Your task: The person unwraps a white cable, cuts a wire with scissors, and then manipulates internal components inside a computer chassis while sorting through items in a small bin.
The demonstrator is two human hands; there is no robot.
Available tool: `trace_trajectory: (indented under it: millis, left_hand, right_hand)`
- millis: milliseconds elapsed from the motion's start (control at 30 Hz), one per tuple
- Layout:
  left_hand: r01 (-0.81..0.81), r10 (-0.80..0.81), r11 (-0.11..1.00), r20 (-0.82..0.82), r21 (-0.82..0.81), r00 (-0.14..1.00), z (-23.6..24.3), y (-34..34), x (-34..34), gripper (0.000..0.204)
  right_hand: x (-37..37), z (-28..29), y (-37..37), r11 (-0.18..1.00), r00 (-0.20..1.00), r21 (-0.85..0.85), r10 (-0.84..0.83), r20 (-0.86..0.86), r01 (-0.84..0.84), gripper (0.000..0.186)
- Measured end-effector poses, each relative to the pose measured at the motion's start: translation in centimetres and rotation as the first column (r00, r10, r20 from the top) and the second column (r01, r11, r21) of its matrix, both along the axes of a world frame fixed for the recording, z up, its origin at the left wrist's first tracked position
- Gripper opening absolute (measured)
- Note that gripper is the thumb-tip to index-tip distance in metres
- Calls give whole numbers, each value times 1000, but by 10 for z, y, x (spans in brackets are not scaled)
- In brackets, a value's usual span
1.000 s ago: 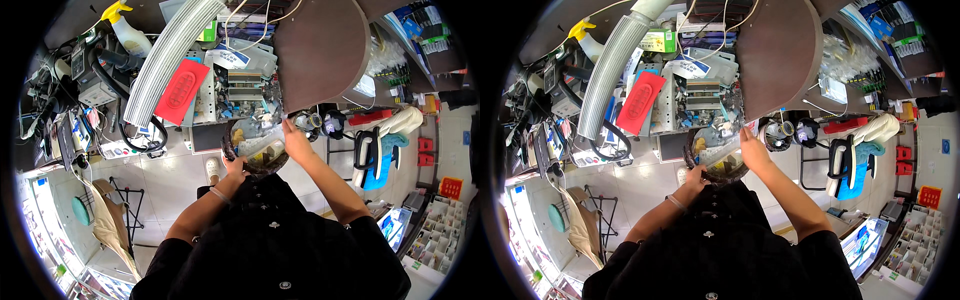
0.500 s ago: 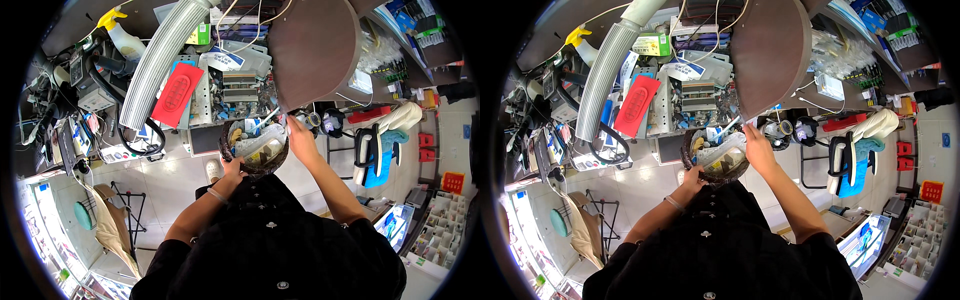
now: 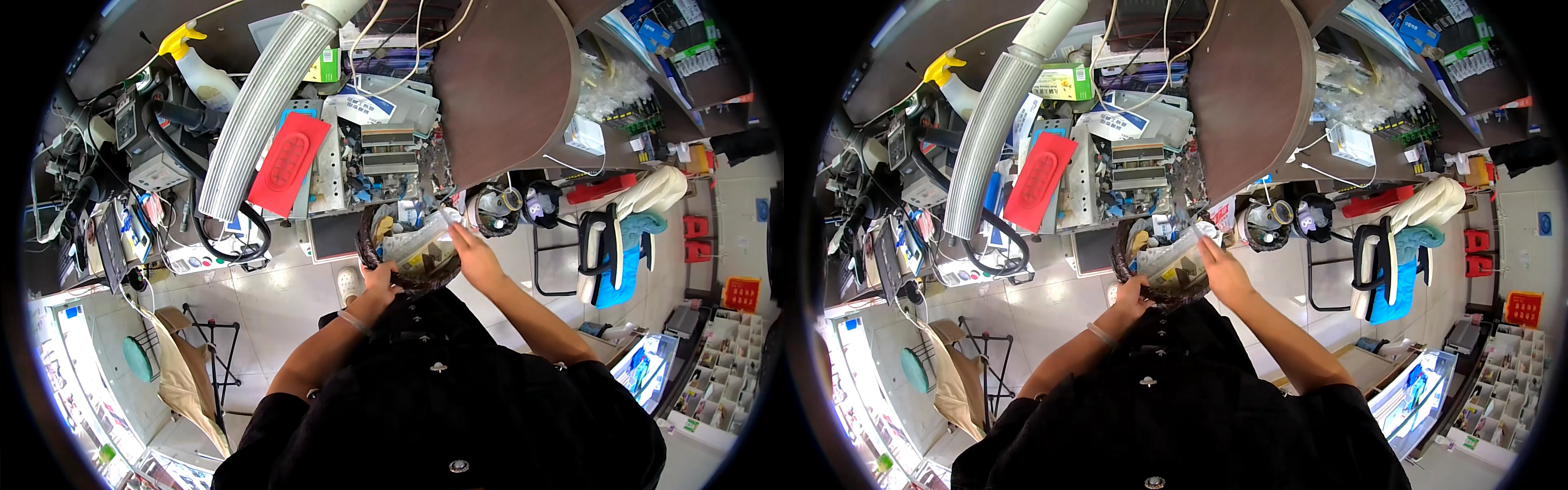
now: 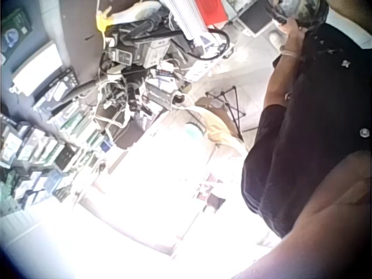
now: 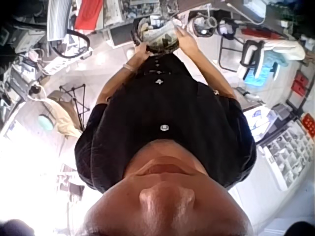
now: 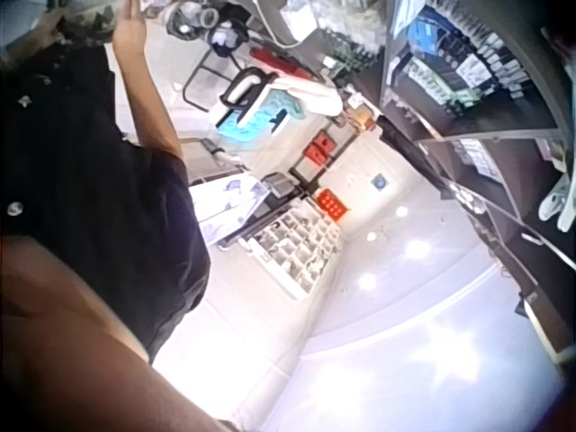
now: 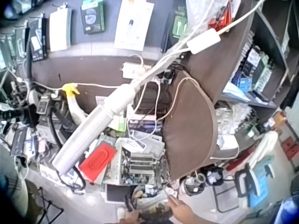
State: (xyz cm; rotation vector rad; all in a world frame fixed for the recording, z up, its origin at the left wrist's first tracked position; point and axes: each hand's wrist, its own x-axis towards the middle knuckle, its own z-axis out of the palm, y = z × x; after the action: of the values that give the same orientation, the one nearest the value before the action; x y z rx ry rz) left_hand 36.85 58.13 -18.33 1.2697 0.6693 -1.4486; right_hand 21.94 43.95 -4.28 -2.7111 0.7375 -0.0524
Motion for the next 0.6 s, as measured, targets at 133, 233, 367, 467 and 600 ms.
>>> trace_trajectory:
  millis: [133,233,367,467,600]
  left_hand:
    - [21,-21,1000,10,-3,1000,11,-2,3,60]
    - [-3,3,1000,-19,-24,1000,8,-2,3,59]
    - [2,-2,999,9,46,1000,22,-5,4,46]
    - [-8,2,995,63,98,998,53,-11,5,25]
    - [-25,22,996,38,83,999,46,-8,4,24]
  right_hand:
    - [-9,20,17,999,995,17,-42,92,41,45]
    - [6,20,0,983,982,-112,-128,140,144,46]
    - [61,17,-38,956,973,-195,-200,118,220,46]
    - [96,-5,-52,932,968,-260,-239,80,252,45]
    - [128,-16,-62,906,957,-310,-285,56,288,41]
